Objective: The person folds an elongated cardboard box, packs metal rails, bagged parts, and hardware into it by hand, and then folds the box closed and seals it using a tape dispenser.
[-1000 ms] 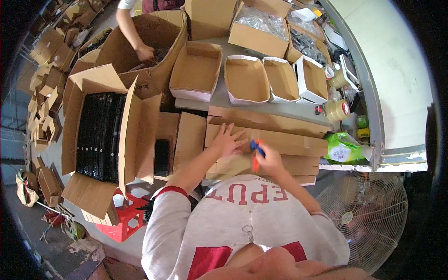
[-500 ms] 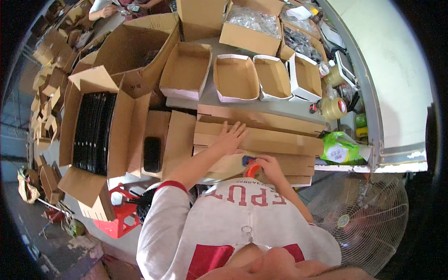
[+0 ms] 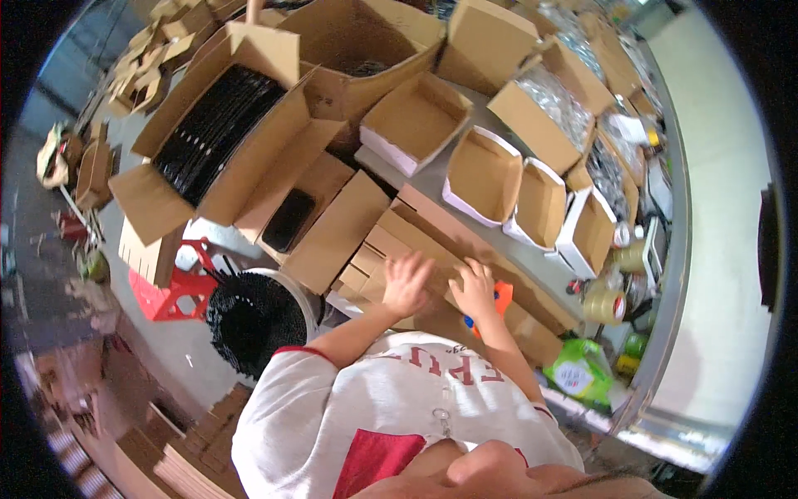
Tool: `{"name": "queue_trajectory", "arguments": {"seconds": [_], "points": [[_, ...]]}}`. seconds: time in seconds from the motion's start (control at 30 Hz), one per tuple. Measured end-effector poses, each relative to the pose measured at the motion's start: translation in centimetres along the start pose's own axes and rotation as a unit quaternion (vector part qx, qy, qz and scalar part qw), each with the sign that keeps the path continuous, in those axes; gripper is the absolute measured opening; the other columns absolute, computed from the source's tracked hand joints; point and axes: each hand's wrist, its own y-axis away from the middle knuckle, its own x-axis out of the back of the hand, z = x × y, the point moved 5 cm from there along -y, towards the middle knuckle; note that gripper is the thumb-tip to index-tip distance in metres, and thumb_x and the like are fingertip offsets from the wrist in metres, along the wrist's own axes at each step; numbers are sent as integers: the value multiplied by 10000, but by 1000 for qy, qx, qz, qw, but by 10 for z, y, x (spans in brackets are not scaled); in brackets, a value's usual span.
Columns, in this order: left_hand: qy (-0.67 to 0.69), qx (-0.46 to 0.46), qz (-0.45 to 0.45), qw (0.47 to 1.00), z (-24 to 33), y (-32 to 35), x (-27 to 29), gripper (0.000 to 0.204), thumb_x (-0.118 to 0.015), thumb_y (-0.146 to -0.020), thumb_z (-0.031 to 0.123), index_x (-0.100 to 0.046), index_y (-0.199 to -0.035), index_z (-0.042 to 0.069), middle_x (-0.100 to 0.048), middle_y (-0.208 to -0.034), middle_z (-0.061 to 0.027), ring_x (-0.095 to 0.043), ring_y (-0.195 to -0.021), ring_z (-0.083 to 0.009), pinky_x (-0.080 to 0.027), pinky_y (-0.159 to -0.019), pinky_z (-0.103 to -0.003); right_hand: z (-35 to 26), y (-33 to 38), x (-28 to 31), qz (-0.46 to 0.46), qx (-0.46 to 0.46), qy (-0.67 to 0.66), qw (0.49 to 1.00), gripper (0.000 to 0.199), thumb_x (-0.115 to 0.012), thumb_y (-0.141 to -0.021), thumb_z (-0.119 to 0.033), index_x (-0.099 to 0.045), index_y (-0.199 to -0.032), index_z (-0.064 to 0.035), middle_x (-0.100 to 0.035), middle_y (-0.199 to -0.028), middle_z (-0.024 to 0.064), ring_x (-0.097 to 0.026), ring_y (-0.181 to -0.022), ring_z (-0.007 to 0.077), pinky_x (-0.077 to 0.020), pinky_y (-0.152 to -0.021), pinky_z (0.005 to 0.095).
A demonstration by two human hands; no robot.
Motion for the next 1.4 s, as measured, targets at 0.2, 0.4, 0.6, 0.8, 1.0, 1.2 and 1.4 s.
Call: {"name": "queue_trajectory", "arguments": {"seconds": [0.2,0.4,0.6,0.8,1.0,1.2,1.4], "points": [[320,335,252,849,-64,1,-33,844,-771,-690,325,-312,-1289,-55,-477,-1164,-272,-506,-1041,-403,-433,-913,-400,-31,-105,-68,-211,94,-405,885,372,-552,-875,-104,-519,-1242,-50,-475,-1324,127,-457,-1208,243,-375,-992,325],[388,458,203,773,-72,-13,-29,795,-755,-727,273,-317,-1359,69,-542,-1192,-252,-556,-1082,-366,-453,-907,-402,-73,-152,-84,-361,69,-389,845,282,-542,-891,-121,-601,-1157,-50,-559,-1220,71,-496,-1075,141,-424,-873,286],[36,478,207,853,-65,-11,-20,493,-682,-755,365,-581,-1120,50,-564,-1092,-217,-558,-977,-384,-455,-860,-420,-79,-137,-79,-83,207,-197,955,236,-536,-898,-198,-656,-904,5,-587,-882,162,-527,-906,334,-434,-844,401],[224,381,121,889,-81,-20,-20,315,-582,-831,295,-651,-999,37,-604,-993,-183,-555,-940,-376,-450,-835,-447,-89,-144,-88,-100,213,-103,966,369,-465,-934,-279,-624,-853,44,-614,-966,189,-530,-983,344,-417,-868,417],[212,358,73,906,-91,-25,-18,260,-564,-842,280,-687,-928,68,-627,-1019,-161,-560,-971,-343,-412,-893,-455,-93,-166,-110,-244,82,-96,961,510,-346,-958,-412,-562,-1101,28,-595,-1089,219,-517,-1031,412,-379,-939,469],[66,317,105,940,-88,-39,10,255,-625,-792,306,-694,-919,95,-643,-1053,-136,-569,-1026,-298,-371,-953,-434,-68,-172,-105,-203,-35,-321,925,510,-454,-907,-473,-503,-1150,-28,-585,-1093,227,-533,-1032,396,-386,-932,426],[331,412,85,845,-103,-31,6,362,-704,-725,208,-635,-1058,81,-685,-922,-123,-645,-877,-288,-493,-792,-377,-66,-76,39,-194,-17,-44,980,464,-533,-872,-439,-482,-1204,-119,-638,-1028,187,-611,-926,384,-469,-791,457]]}}
